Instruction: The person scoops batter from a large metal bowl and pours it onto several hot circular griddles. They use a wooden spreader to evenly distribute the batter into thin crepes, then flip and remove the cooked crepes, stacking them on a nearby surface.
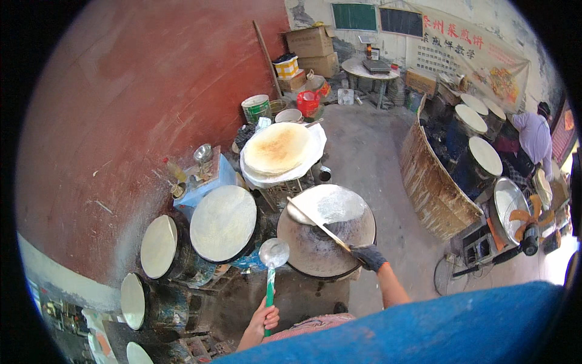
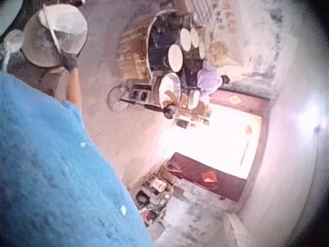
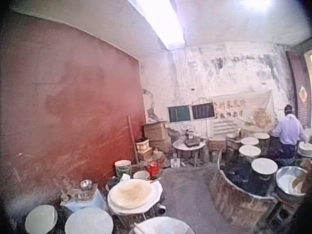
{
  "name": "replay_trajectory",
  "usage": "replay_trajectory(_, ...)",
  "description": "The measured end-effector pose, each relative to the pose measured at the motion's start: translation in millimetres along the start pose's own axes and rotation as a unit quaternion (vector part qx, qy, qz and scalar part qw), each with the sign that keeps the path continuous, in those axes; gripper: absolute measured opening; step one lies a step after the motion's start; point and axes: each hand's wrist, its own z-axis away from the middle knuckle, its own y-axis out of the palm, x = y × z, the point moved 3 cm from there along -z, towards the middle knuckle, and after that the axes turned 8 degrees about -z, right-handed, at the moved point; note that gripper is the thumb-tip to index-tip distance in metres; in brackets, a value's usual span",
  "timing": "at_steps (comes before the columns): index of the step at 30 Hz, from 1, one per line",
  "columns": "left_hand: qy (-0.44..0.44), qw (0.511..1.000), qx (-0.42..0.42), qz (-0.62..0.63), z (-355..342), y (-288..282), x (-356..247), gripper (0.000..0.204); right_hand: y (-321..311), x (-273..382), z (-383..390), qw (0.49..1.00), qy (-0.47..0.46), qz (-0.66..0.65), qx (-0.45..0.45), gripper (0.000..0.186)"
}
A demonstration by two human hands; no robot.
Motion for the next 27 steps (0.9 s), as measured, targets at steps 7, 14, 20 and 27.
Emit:
replay_trajectory(7, 0.040, 0.998, -0.035, 0.041, 10.1, -20.2, 17.3, 0.052, -9.9, -4.4, -42.7, 0.985, -0.011, -0.163, 0.052, 0.023)
replay_trajectory(14, 0.098, 0.993, 0.014, 0.057, 20.6, -18.8, 30.7, 0.050, -31.9, 9.9, -60.2, 0.997, -0.032, 0.071, 0.026, 0.029)
replay_trajectory(20, 0.063, 0.990, -0.063, 0.106, 24.6, -25.7, 39.1, 0.047, -35.9, 34.4, -59.1, 0.958, -0.177, 0.202, 0.100, 0.017)
replay_trajectory(27, 0.078, 0.988, -0.093, 0.094, 28.9, -27.9, 48.8, 0.045, -44.2, 15.4, -86.2, 0.994, -0.071, 0.024, 0.079, 0.023)
